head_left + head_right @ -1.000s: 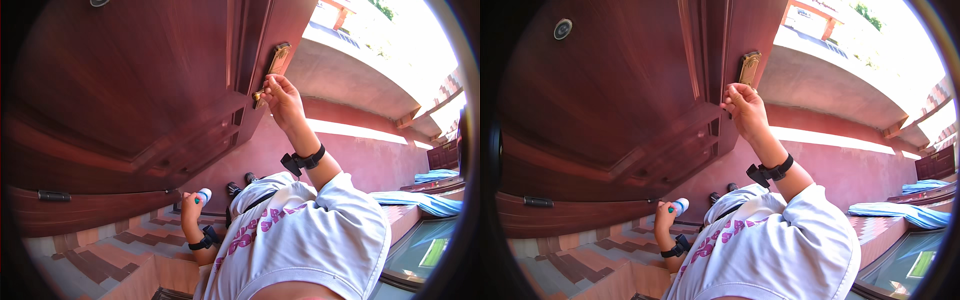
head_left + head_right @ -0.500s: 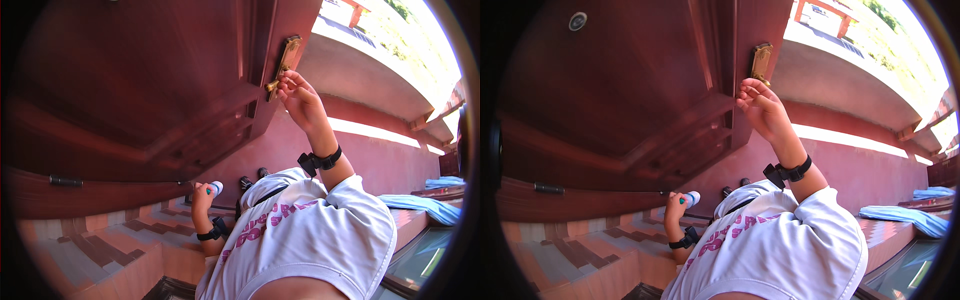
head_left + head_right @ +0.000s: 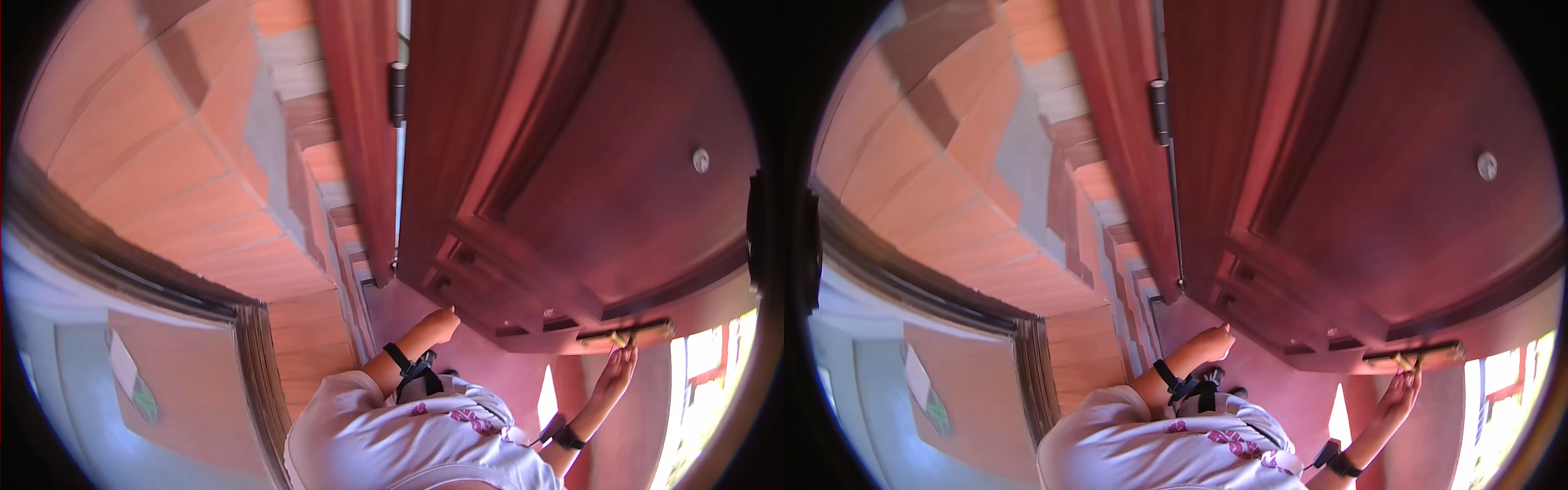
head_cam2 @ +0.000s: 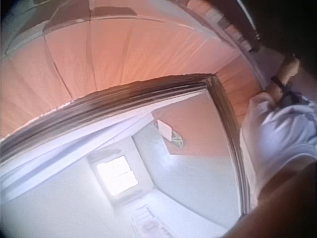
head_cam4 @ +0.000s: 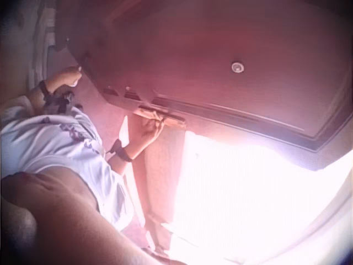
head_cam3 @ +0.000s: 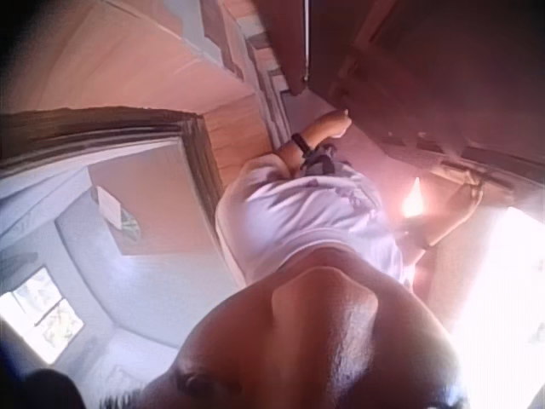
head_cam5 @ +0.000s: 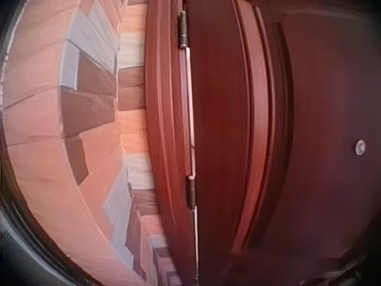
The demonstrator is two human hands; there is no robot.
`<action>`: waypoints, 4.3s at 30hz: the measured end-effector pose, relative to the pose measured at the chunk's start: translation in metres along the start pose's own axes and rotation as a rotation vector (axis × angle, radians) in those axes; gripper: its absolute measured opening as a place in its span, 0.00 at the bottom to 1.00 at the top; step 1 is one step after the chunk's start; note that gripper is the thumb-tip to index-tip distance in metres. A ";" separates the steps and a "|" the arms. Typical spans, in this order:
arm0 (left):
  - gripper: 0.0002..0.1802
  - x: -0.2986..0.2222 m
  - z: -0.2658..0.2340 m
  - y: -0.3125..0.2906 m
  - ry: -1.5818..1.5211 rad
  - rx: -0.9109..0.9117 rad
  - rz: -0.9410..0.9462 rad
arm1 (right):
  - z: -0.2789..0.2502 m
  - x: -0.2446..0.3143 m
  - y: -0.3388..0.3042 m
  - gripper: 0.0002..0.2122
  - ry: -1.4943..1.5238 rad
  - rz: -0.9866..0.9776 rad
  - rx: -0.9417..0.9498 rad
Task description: Using a screwdriver to tighten or fix a screw on a balcony railing.
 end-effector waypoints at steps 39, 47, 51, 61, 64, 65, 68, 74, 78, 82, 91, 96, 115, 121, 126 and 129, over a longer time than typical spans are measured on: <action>0.07 -0.023 -0.042 -0.033 -0.230 0.057 0.071 | 0.104 0.062 0.011 0.12 -0.181 -0.228 -0.079; 0.07 -0.022 -0.043 -0.029 -0.234 0.063 0.087 | 0.107 0.058 0.013 0.13 -0.147 -0.213 -0.051; 0.10 -0.009 -0.037 -0.023 -0.245 0.028 0.060 | 0.108 0.053 0.018 0.13 -0.116 -0.204 -0.039; 0.05 -0.012 -0.010 -0.011 -0.212 -0.074 0.076 | 0.027 0.006 0.007 0.07 -0.246 -0.129 -0.062; 0.10 -0.018 -0.014 -0.011 -0.172 0.005 0.103 | 0.017 -0.021 0.003 0.09 -0.257 0.020 0.032; 0.11 -0.013 -0.007 -0.012 -0.157 0.001 0.087 | 0.027 -0.032 0.004 0.10 -0.212 0.059 0.043; 0.12 -0.009 -0.004 -0.012 -0.141 0.025 0.051 | 0.040 -0.045 0.006 0.12 -0.318 0.132 0.037; 0.12 -0.013 0.006 -0.008 -0.061 0.022 0.078 | 0.043 -0.041 0.014 0.14 -0.396 0.103 0.087; 0.11 -0.019 -0.005 -0.009 -0.209 0.001 0.107 | 0.039 -0.030 0.011 0.27 -0.055 0.177 0.184; 0.06 -0.018 -0.019 -0.017 -0.235 0.012 0.098 | 0.128 0.008 0.021 0.33 0.326 0.130 0.312; 0.05 -0.023 -0.044 -0.031 -0.198 0.108 0.088 | 0.161 0.056 0.032 0.37 0.489 0.036 0.358; 0.06 -0.018 -0.034 -0.029 -0.187 0.105 0.085 | 0.131 0.055 0.028 0.36 0.133 0.023 0.302; 0.07 -0.023 -0.031 -0.028 -0.181 0.182 0.096 | -0.009 -0.007 0.024 0.09 -2.172 0.667 0.164; 0.06 -0.026 -0.024 -0.029 -0.226 0.207 0.084 | -0.018 -0.025 0.018 0.17 -2.518 0.974 0.224; 0.06 -0.018 -0.016 -0.025 -0.265 0.185 0.112 | -0.008 -0.050 -0.023 0.18 -2.315 1.263 0.728; 0.07 -0.018 -0.018 -0.022 -0.266 0.175 0.109 | -0.015 -0.043 -0.029 0.19 -2.229 1.227 0.676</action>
Point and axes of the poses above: each hand's wrist, its own y-axis towards the middle knuckle, its own z-axis out of the palm, x = y × z, the point moved 6 cm from there along y, towards the middle knuckle, and after that the axes turned 13 degrees about x, right-handed, at the moved point
